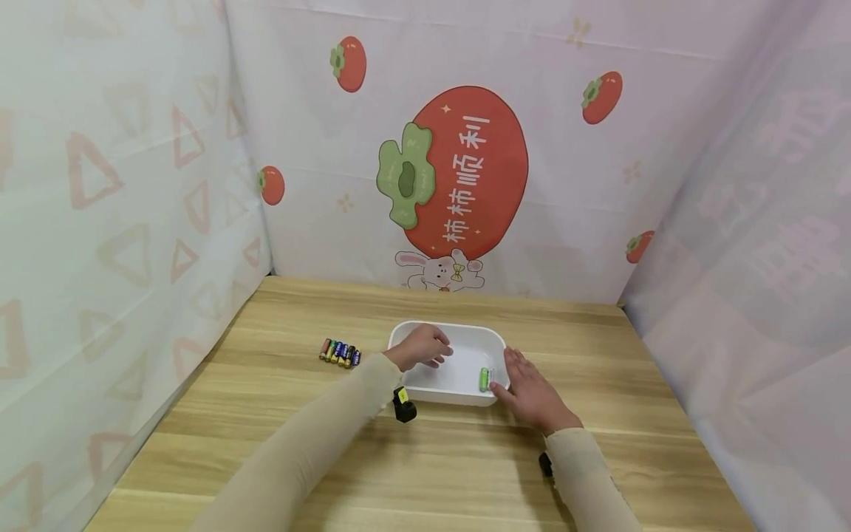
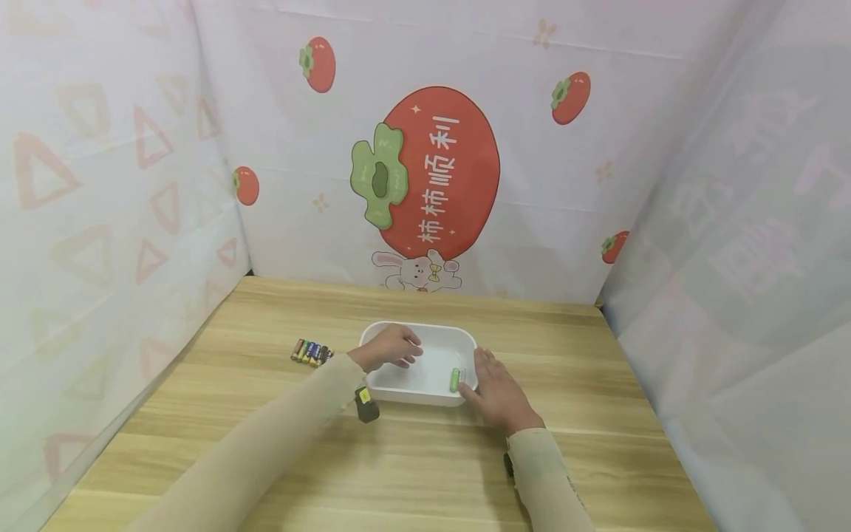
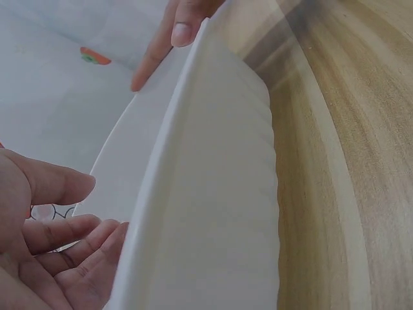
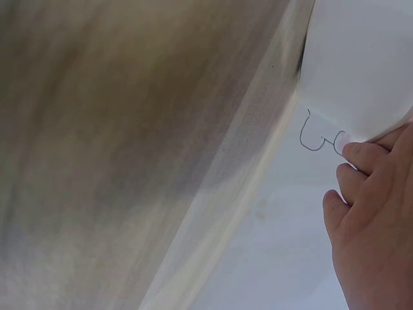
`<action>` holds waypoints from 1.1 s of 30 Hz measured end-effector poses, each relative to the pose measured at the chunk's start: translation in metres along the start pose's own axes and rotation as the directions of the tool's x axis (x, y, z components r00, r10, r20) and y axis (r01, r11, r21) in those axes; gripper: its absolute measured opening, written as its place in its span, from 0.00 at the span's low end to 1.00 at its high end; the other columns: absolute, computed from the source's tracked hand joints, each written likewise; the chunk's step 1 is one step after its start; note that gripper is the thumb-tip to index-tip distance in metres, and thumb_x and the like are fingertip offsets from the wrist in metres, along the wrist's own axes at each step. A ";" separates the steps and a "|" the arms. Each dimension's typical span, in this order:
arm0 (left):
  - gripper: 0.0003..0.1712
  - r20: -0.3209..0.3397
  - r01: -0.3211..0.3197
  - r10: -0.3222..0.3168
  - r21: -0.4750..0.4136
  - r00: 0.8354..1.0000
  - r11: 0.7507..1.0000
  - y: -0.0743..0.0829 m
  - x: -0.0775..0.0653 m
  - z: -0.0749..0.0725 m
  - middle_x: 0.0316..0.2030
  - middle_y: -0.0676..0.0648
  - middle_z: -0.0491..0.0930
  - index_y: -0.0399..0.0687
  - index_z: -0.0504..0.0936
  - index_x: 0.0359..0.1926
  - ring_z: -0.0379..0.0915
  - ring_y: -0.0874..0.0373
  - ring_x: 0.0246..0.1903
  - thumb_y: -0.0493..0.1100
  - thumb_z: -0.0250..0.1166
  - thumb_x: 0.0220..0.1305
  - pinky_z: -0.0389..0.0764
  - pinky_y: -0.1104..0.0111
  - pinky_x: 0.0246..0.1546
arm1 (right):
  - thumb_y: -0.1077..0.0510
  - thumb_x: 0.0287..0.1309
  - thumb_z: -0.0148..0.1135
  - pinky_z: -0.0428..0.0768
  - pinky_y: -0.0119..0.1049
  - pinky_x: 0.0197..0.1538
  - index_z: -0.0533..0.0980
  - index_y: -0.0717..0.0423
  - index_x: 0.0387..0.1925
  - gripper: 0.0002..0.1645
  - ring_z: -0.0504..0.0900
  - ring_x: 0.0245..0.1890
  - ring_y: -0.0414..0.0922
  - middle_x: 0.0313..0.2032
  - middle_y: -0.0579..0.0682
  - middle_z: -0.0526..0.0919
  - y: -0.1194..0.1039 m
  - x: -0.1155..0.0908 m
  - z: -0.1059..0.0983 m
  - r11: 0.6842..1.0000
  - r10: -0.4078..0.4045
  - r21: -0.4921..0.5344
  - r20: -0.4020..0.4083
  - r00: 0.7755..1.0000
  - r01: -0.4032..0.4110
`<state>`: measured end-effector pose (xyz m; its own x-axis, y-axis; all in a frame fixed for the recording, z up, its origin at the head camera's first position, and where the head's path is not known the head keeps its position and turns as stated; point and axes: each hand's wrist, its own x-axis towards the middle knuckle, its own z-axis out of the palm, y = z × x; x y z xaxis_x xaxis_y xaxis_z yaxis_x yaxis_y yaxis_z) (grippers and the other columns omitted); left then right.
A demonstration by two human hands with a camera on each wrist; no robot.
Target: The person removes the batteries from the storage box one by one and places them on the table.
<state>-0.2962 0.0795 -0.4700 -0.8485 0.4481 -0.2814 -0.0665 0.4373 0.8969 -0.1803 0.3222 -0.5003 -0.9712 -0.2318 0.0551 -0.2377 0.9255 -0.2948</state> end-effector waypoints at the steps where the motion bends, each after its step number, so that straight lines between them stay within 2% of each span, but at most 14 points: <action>1: 0.12 0.000 0.004 -0.004 0.000 1.000 1.000 -0.001 0.002 0.002 0.35 0.44 0.81 0.34 0.80 0.44 0.81 0.51 0.34 0.36 0.68 0.61 0.85 0.65 0.31 | 0.35 0.70 0.46 0.50 0.51 0.73 0.45 0.67 0.74 0.50 0.46 0.73 0.56 0.74 0.62 0.49 0.000 0.000 0.000 1.000 0.002 -0.006 0.004 1.000 -0.002; 7: 0.10 -0.004 -0.007 0.007 0.030 1.000 1.000 -0.002 0.009 0.015 0.33 0.45 0.80 0.35 0.81 0.42 0.80 0.53 0.31 0.36 0.69 0.60 0.85 0.66 0.30 | 0.35 0.70 0.46 0.50 0.53 0.72 0.45 0.68 0.74 0.50 0.46 0.73 0.57 0.74 0.62 0.49 0.000 0.002 -0.002 1.000 0.003 -0.005 0.006 1.000 -0.003; 14: 0.09 0.014 0.002 -0.003 0.070 1.000 0.998 -0.003 0.007 0.029 0.32 0.45 0.81 0.36 0.82 0.41 0.80 0.54 0.30 0.36 0.69 0.60 0.84 0.68 0.28 | 0.36 0.70 0.46 0.51 0.51 0.72 0.44 0.67 0.74 0.50 0.46 0.73 0.55 0.74 0.61 0.48 0.000 0.005 0.000 1.000 0.008 -0.007 0.017 1.000 -0.008; 21: 0.10 -0.002 0.015 -0.015 0.113 1.000 0.993 -0.003 0.007 0.037 0.32 0.42 0.82 0.36 0.82 0.42 0.79 0.56 0.27 0.36 0.69 0.60 0.83 0.70 0.26 | 0.35 0.70 0.45 0.51 0.51 0.72 0.44 0.67 0.74 0.50 0.46 0.73 0.55 0.74 0.60 0.48 0.001 0.005 0.001 1.000 0.005 -0.012 0.015 1.000 -0.005; 33: 0.12 0.003 0.011 -0.012 0.224 1.000 0.975 -0.006 0.009 0.047 0.23 0.46 0.81 0.36 0.83 0.41 0.77 0.59 0.22 0.38 0.70 0.58 0.82 0.72 0.24 | 0.34 0.70 0.44 0.52 0.52 0.72 0.45 0.68 0.74 0.51 0.47 0.73 0.56 0.74 0.61 0.49 -0.001 0.001 0.000 1.000 0.002 -0.007 0.020 1.000 -0.001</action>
<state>-0.2786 0.1175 -0.4940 -0.8460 0.4451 -0.2936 0.0432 0.6059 0.7943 -0.1808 0.3209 -0.5000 -0.9710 -0.2362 0.0359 -0.2364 0.9279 -0.2882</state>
